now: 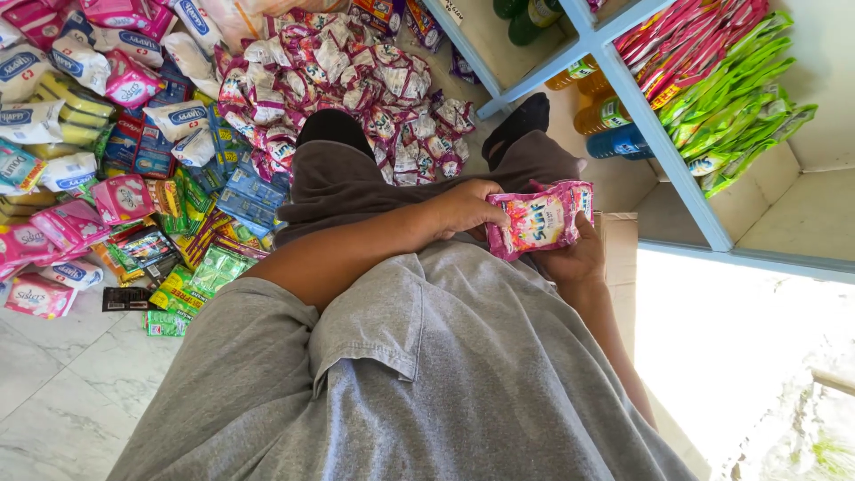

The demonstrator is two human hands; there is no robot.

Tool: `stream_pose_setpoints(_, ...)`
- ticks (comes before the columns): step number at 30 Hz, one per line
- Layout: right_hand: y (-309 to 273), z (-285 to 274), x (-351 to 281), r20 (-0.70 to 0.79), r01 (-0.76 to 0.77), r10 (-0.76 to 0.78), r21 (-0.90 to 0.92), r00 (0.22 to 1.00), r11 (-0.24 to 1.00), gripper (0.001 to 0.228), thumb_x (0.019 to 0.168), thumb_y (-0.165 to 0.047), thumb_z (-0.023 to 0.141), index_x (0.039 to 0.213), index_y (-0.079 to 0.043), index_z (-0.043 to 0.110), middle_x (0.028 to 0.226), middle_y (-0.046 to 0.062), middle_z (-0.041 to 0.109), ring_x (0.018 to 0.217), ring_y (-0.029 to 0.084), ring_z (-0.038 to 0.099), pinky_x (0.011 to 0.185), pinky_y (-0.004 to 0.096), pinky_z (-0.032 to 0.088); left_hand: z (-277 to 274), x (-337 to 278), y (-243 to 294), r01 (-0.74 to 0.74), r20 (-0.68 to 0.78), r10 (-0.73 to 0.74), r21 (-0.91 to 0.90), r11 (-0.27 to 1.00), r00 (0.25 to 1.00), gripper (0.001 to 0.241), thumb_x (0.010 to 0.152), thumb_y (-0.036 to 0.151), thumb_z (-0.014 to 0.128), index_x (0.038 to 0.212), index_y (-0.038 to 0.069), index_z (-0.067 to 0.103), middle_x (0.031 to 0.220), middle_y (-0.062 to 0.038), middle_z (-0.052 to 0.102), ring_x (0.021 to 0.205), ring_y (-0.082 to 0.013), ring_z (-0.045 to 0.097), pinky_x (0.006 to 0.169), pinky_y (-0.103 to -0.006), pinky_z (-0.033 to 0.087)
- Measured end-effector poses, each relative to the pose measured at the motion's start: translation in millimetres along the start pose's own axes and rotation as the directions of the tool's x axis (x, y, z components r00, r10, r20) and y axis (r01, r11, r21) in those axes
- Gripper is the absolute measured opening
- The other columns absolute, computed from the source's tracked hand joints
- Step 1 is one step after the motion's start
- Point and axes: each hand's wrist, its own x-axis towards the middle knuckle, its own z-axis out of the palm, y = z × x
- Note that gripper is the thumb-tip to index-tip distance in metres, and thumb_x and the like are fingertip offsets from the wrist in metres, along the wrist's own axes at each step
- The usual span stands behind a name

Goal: Stocking and organizing detergent sachets onto shelves from a pile on the floor.

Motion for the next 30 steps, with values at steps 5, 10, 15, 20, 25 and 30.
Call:
stream_pose_setpoints(5,-7,-17,13,-0.042,-0.028,0.03,0.046,0.999,0.999,0.054,0.096,-0.034,0.053,0.142,-0.005,0.055,0.145,0.02,0.059,0.134,0.037,0.053,0.111,0.06,0.038,-3,1,-3,-0.059,0.048,0.06,-0.009,0.998,0.997,0.039,0.077,0.013,0.074,0.113,0.002,0.065,0.092,-0.007,0.073,0.074,-0.0155,0.072,0.062,-0.0313,0.06)
stream_pose_setpoints(10,-23,-80,-11,-0.003,-0.052,0.057,-0.451,0.998,0.891,0.014,0.102,-0.013,0.064,0.113,-0.003,0.065,0.094,0.014,0.067,0.089,0.036,0.072,0.085,0.045,0.062,-28,13,-31,-0.131,-0.013,0.132,0.057,0.99,0.991,0.033,0.075,0.011,0.076,0.105,0.0,0.068,0.089,-0.008,0.073,0.075,-0.0149,0.069,0.067,-0.0302,0.056)
stream_pose_setpoints(15,-98,-88,32,0.11,0.292,-0.57,-0.926,0.814,0.238,0.016,0.094,-0.008,0.068,0.109,-0.005,0.064,0.096,0.008,0.068,0.083,0.024,0.066,0.073,0.036,0.053,-28,9,-28,-0.132,-0.044,0.14,0.155,0.979,0.989,0.032,0.072,0.013,0.077,0.101,0.001,0.07,0.085,-0.007,0.073,0.074,-0.0142,0.068,0.067,-0.0301,0.055)
stream_pose_setpoints(20,-104,-32,71,0.076,0.241,-0.433,-0.909,0.898,0.34,0.032,0.088,-0.022,0.074,0.117,-0.01,0.067,0.106,0.005,0.072,0.099,0.02,0.069,0.09,0.04,0.053,-40,-2,-20,-0.138,-0.114,0.176,0.281,0.95,0.978,0.033,0.071,0.013,0.076,0.101,0.001,0.07,0.086,-0.007,0.072,0.076,-0.0135,0.067,0.068,-0.0304,0.054)
stream_pose_setpoints(25,-115,-37,96,-0.057,-0.065,0.037,-0.64,0.998,0.765,0.042,0.08,-0.025,0.082,0.115,-0.008,0.067,0.11,0.01,0.074,0.101,0.025,0.071,0.092,0.049,0.056,-55,-16,-21,0.002,-0.229,0.033,0.152,0.988,0.973,0.041,0.071,0.012,0.076,0.11,0.003,0.068,0.092,-0.006,0.073,0.084,-0.0149,0.068,0.074,-0.03,0.055)
stream_pose_setpoints(30,-137,-18,75,0.161,0.091,0.067,-0.803,0.985,0.589,0.038,0.078,-0.006,0.077,0.114,-0.004,0.068,0.108,0.011,0.073,0.102,0.023,0.07,0.094,0.041,0.057,-61,-12,-21,-0.002,-0.257,0.056,0.207,0.978,0.965,0.042,0.073,0.011,0.076,0.114,0.005,0.069,0.097,-0.008,0.074,0.087,-0.017,0.069,0.078,-0.0315,0.055)
